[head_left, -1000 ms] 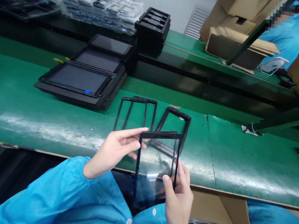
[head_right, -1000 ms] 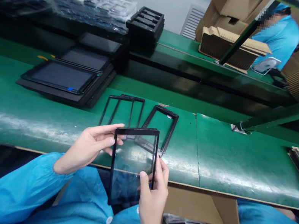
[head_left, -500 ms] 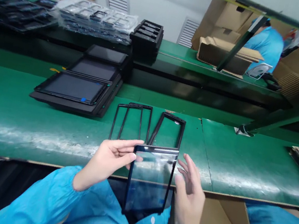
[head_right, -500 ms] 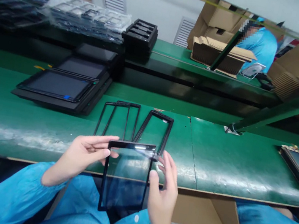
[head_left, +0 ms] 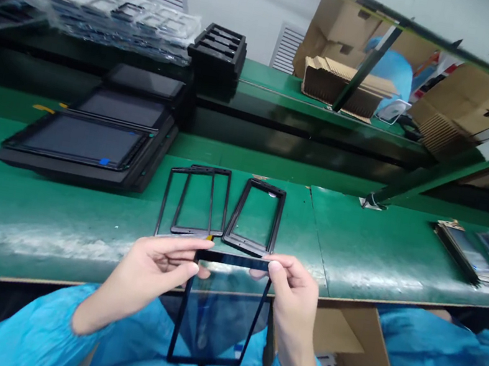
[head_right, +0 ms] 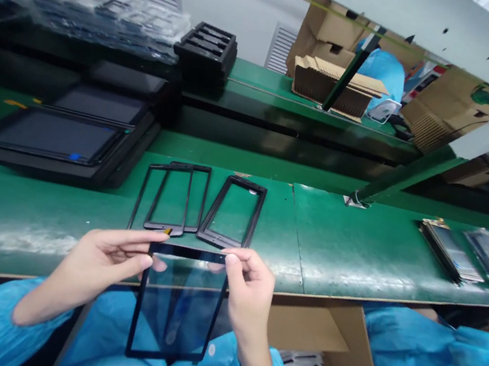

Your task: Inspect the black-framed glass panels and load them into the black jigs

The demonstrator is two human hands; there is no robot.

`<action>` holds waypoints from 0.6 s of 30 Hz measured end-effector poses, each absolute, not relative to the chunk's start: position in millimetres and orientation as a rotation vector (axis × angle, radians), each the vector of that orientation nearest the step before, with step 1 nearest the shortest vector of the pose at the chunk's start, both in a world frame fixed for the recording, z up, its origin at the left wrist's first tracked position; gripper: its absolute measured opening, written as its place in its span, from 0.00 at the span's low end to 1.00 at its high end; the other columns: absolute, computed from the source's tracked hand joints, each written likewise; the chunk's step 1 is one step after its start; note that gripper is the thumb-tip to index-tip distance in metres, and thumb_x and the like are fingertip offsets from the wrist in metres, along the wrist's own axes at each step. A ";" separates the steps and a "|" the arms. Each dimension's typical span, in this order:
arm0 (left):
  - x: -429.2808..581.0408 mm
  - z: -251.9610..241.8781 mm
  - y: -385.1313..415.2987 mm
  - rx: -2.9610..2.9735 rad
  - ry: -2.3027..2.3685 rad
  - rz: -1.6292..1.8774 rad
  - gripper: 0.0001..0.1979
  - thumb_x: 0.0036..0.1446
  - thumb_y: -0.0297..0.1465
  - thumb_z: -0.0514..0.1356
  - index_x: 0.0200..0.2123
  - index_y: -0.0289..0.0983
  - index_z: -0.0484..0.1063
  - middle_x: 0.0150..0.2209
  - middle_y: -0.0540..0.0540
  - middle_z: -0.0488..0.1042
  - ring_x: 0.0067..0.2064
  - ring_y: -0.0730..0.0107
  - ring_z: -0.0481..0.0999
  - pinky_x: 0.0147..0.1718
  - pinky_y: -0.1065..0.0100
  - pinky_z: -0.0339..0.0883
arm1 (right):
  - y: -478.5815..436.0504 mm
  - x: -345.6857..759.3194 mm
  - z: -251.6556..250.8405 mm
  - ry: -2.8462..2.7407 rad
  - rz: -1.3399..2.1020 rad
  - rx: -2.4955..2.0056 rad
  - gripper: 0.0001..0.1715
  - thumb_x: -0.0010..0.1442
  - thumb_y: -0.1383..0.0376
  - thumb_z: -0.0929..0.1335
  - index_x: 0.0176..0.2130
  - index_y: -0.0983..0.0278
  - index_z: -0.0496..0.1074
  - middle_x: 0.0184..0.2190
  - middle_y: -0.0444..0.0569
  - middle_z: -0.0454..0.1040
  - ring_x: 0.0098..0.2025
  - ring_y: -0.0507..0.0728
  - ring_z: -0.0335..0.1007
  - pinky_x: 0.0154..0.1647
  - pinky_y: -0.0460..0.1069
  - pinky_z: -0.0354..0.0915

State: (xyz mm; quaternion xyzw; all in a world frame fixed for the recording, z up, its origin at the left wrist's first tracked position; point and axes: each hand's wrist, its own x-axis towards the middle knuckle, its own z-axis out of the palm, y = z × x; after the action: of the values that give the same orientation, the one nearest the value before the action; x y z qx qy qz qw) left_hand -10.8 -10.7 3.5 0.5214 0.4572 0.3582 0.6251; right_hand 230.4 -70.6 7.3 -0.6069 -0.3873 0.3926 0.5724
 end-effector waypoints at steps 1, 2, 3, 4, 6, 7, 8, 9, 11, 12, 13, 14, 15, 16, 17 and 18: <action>-10.3 2.4 -10.7 1.195 1.059 0.818 0.16 0.55 0.32 0.74 0.48 0.40 0.88 0.32 0.43 0.88 0.35 0.61 0.90 0.33 0.75 0.81 | -71.0 229.3 5.2 -0.899 0.898 -1.433 0.13 0.66 0.55 0.73 0.37 0.61 0.83 0.24 0.48 0.85 0.28 0.59 0.84 0.36 0.50 0.77; -9.8 1.6 -10.5 1.192 1.071 0.820 0.16 0.55 0.32 0.74 0.48 0.39 0.88 0.32 0.43 0.88 0.34 0.61 0.90 0.32 0.75 0.81 | -71.2 228.4 3.0 -0.894 0.876 -1.440 0.14 0.67 0.55 0.73 0.37 0.61 0.83 0.24 0.48 0.85 0.28 0.59 0.85 0.36 0.50 0.77; -9.4 1.1 -10.1 1.191 1.084 0.826 0.16 0.55 0.32 0.74 0.48 0.39 0.88 0.32 0.43 0.88 0.34 0.60 0.90 0.32 0.75 0.81 | -71.5 227.8 0.9 -0.894 0.858 -1.438 0.14 0.67 0.54 0.73 0.37 0.61 0.83 0.25 0.48 0.85 0.29 0.60 0.85 0.37 0.51 0.78; -9.1 1.2 -9.4 1.195 1.097 0.832 0.16 0.55 0.32 0.73 0.48 0.39 0.88 0.31 0.43 0.88 0.34 0.60 0.90 0.32 0.75 0.81 | -71.9 227.6 -1.0 -0.898 0.851 -1.427 0.14 0.67 0.54 0.73 0.39 0.61 0.83 0.26 0.48 0.86 0.30 0.60 0.86 0.38 0.51 0.79; -9.5 2.6 -7.5 1.222 1.110 0.813 0.16 0.56 0.33 0.72 0.48 0.37 0.87 0.30 0.42 0.88 0.34 0.59 0.89 0.32 0.74 0.81 | -73.7 227.9 -4.0 -0.904 0.871 -1.386 0.14 0.66 0.54 0.74 0.44 0.62 0.83 0.26 0.49 0.86 0.31 0.60 0.87 0.39 0.51 0.80; -10.0 3.8 -6.5 1.249 1.110 0.788 0.17 0.57 0.34 0.71 0.49 0.36 0.87 0.32 0.41 0.88 0.34 0.58 0.89 0.32 0.73 0.81 | -75.0 228.3 -4.9 -0.899 0.893 -1.366 0.15 0.65 0.55 0.75 0.45 0.62 0.83 0.27 0.49 0.86 0.31 0.60 0.87 0.38 0.51 0.80; -10.6 5.3 -5.9 1.297 1.104 0.756 0.18 0.59 0.35 0.69 0.51 0.36 0.86 0.35 0.39 0.88 0.36 0.56 0.90 0.31 0.71 0.82 | -76.5 228.4 -5.3 -0.890 0.916 -1.354 0.15 0.64 0.56 0.76 0.46 0.61 0.83 0.27 0.49 0.87 0.30 0.60 0.87 0.35 0.50 0.80; -10.8 6.8 -5.6 1.381 1.097 0.723 0.18 0.61 0.36 0.67 0.53 0.36 0.85 0.42 0.36 0.88 0.40 0.53 0.90 0.32 0.70 0.82 | -78.1 228.0 -5.2 -0.888 0.937 -1.350 0.14 0.64 0.57 0.76 0.46 0.61 0.82 0.28 0.49 0.87 0.28 0.59 0.86 0.33 0.49 0.80; -9.5 9.9 -6.2 1.656 1.100 0.664 0.21 0.64 0.36 0.65 0.59 0.41 0.81 0.62 0.36 0.79 0.55 0.48 0.85 0.43 0.63 0.84 | -80.5 224.8 -3.6 -0.926 0.961 -1.363 0.11 0.65 0.58 0.75 0.44 0.61 0.83 0.29 0.49 0.87 0.26 0.58 0.86 0.30 0.48 0.80; -7.7 11.3 -6.9 1.828 1.093 0.637 0.23 0.64 0.35 0.65 0.62 0.45 0.79 0.70 0.39 0.71 0.63 0.45 0.79 0.52 0.58 0.81 | -80.9 221.9 -2.1 -0.974 0.965 -1.375 0.10 0.65 0.59 0.75 0.44 0.61 0.83 0.30 0.49 0.87 0.26 0.58 0.86 0.30 0.47 0.80; -5.2 12.7 -7.5 1.991 1.065 0.606 0.25 0.63 0.35 0.66 0.64 0.48 0.78 0.74 0.42 0.65 0.69 0.44 0.72 0.60 0.53 0.76 | -80.7 218.5 -0.3 -1.035 0.962 -1.387 0.09 0.65 0.61 0.74 0.44 0.61 0.84 0.31 0.50 0.88 0.27 0.58 0.86 0.31 0.48 0.81; -2.3 14.2 -7.9 2.115 1.010 0.574 0.27 0.62 0.34 0.67 0.65 0.50 0.76 0.74 0.43 0.64 0.71 0.43 0.69 0.65 0.49 0.70 | -79.9 215.2 1.7 -1.098 0.958 -1.393 0.09 0.65 0.62 0.74 0.44 0.61 0.84 0.32 0.49 0.88 0.28 0.58 0.87 0.33 0.48 0.81; 0.7 15.6 -8.1 2.178 0.940 0.531 0.28 0.62 0.33 0.67 0.66 0.50 0.75 0.72 0.43 0.68 0.70 0.44 0.71 0.66 0.47 0.68 | -78.8 212.5 3.8 -1.146 0.965 -1.390 0.10 0.64 0.63 0.74 0.46 0.60 0.84 0.32 0.48 0.88 0.29 0.58 0.87 0.34 0.49 0.81; 3.4 17.1 -7.9 2.179 0.865 0.482 0.29 0.63 0.33 0.67 0.67 0.50 0.74 0.67 0.42 0.75 0.67 0.45 0.75 0.65 0.48 0.70 | -77.7 211.5 5.6 -1.166 0.994 -1.376 0.14 0.63 0.63 0.75 0.49 0.59 0.84 0.32 0.47 0.87 0.29 0.58 0.86 0.35 0.49 0.81; 5.4 18.6 -7.5 2.127 0.802 0.433 0.28 0.64 0.32 0.66 0.67 0.49 0.74 0.61 0.42 0.81 0.62 0.47 0.80 0.62 0.51 0.74 | -77.2 212.7 7.0 -1.156 1.044 -1.357 0.19 0.62 0.63 0.76 0.52 0.59 0.83 0.32 0.46 0.87 0.29 0.58 0.86 0.36 0.50 0.81; 6.4 20.0 -7.0 2.035 0.771 0.396 0.28 0.65 0.31 0.65 0.68 0.49 0.73 0.56 0.44 0.85 0.57 0.49 0.84 0.57 0.55 0.77 | -77.6 216.7 7.7 -1.120 1.104 -1.342 0.22 0.62 0.61 0.76 0.56 0.58 0.82 0.34 0.46 0.88 0.30 0.58 0.86 0.37 0.51 0.82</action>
State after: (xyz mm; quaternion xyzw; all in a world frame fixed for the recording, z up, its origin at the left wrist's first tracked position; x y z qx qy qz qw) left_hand 6.4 -7.0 20.0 0.8223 0.3115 0.1602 0.4484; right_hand 216.7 -77.6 7.7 -0.5577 -0.4653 0.4588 0.5118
